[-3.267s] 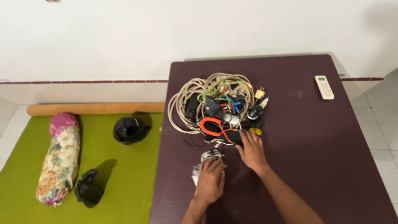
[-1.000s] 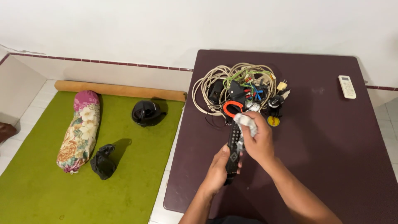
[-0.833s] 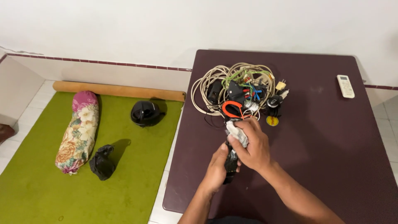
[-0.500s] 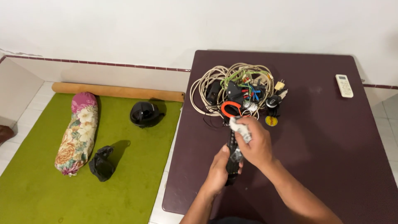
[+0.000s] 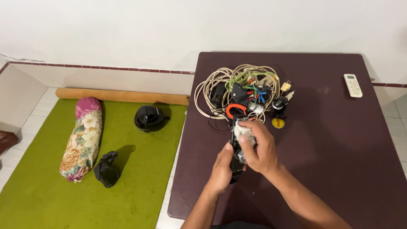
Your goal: The person is cleaning multiple remote controls using a cloth over a table.
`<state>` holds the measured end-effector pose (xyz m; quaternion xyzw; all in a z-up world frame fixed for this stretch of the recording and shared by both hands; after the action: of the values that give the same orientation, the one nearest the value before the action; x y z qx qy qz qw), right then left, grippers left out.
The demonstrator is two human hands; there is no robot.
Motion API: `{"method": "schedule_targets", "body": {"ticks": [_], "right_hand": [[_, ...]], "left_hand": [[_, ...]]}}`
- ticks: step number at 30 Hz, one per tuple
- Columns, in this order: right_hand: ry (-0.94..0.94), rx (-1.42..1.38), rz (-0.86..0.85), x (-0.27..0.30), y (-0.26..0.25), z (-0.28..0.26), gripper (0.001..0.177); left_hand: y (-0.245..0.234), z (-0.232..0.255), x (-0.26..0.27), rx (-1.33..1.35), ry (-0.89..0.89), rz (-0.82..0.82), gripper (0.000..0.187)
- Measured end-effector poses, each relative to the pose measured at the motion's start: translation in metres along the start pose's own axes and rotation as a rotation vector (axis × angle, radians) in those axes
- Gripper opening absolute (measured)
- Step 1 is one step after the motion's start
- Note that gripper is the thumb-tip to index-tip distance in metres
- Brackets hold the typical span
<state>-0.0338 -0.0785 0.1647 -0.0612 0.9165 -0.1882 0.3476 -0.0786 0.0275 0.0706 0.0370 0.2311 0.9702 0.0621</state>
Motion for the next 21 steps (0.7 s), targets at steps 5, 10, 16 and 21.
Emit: {"method": "schedule_targets", "body": {"ticks": [5, 10, 16, 21], "right_hand": [[-0.009, 0.017, 0.041, -0.008, -0.003, 0.007, 0.014], [-0.139, 0.146, 0.065, -0.007, -0.002, -0.005, 0.016], [-0.058, 0.171, 0.034, -0.020, -0.006, -0.004, 0.013], [-0.079, 0.155, -0.234, -0.009, 0.020, 0.003, 0.013]], "left_hand": [[0.003, -0.003, 0.002, 0.018, 0.037, -0.050, 0.056], [0.000, -0.003, 0.000, 0.010, -0.002, -0.012, 0.056], [-0.004, -0.010, -0.001, -0.073, 0.022, -0.029, 0.058], [-0.007, -0.006, -0.002, -0.067, 0.019, 0.014, 0.055]]}}
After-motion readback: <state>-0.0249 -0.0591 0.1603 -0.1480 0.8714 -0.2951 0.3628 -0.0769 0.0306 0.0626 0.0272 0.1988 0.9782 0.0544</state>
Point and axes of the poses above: each hand's wrist, its own x-axis away from the middle knuckle, its own y-axis out of the palm, z = x × y, the point moved 8 cm from there along -x, towards the middle knuckle, and after that the axes turned 2 degrees about -z, right-handed, at the moved point
